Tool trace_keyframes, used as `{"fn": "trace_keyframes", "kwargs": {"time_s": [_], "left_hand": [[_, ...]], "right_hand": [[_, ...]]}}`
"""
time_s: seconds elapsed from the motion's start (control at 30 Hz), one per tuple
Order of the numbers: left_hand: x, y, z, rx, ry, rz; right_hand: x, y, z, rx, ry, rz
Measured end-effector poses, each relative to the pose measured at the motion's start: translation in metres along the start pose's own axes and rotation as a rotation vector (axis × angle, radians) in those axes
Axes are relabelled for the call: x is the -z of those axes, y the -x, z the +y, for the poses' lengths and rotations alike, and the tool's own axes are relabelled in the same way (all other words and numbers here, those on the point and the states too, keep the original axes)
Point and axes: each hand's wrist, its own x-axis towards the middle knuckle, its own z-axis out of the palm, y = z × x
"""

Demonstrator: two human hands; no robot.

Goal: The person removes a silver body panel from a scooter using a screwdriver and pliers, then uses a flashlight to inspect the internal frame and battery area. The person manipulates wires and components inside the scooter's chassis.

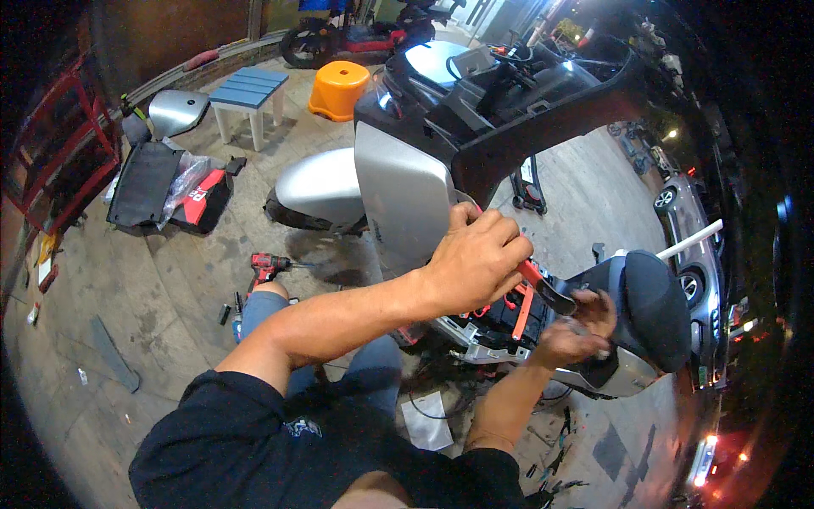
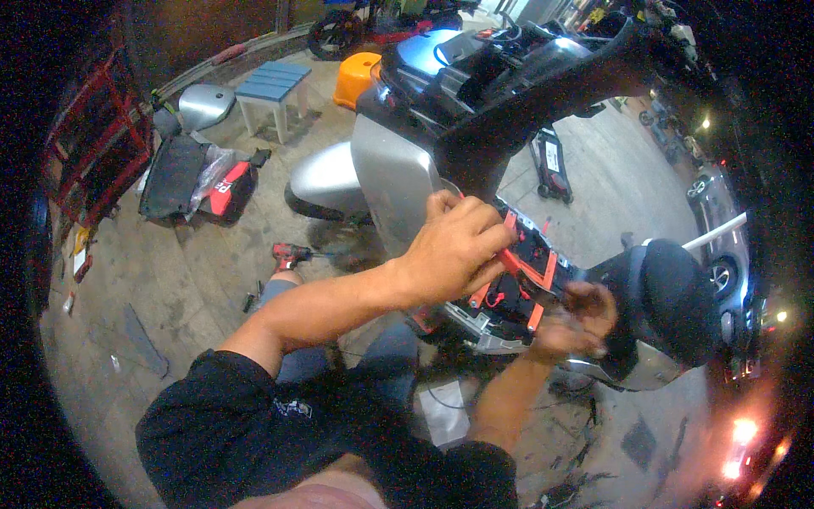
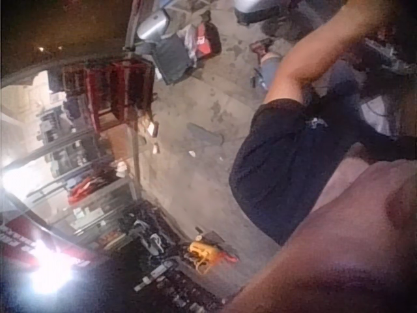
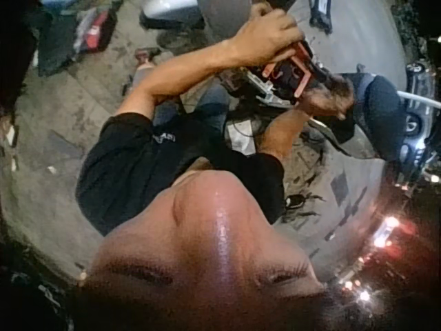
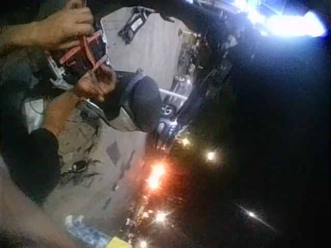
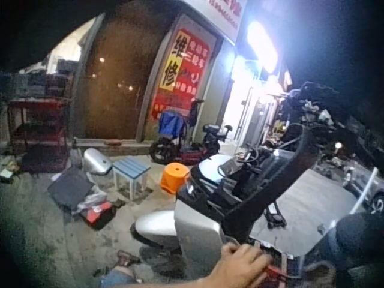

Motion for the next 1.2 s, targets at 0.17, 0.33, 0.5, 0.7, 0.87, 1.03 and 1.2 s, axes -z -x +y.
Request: {"fn": "trace_keyframes", "kwargs": {"time_s": [0.17,0.33,0.5,0.7,0.87,1.03,1.2], "left_hand": [[-0.006,0.003,0.002,0.047,0.113,0.052],[-0.010,0.007,0.002,0.047,0.157,0.125],[-0.011,0.008,0.003,0.054,0.158,0.157],[-0.013,0.008,0.003,0.053,0.135,0.163],[-0.013,0.008,0.004,0.072,0.140,0.147],[-0.012,0.007,0.003,0.063,0.148,0.144],[-0.011,0.007,0.003,0.062,0.154,0.137]], "right_hand": [[0.012,-0.077,-0.011,-0.277,0.093,0.040],[-0.052,-0.107,-0.024,-0.404,-0.295,-0.609],[-0.090,-0.107,-0.034,-0.356,-0.317,-0.806],[-0.097,-0.110,-0.025,-0.332,-0.265,-0.974],[-0.101,-0.112,-0.022,-0.249,-0.315,-1.101],[-0.102,-0.109,-0.023,-0.293,-0.237,-1.060],[-0.104,-0.110,-0.023,-0.220,-0.219,-1.088]]}}
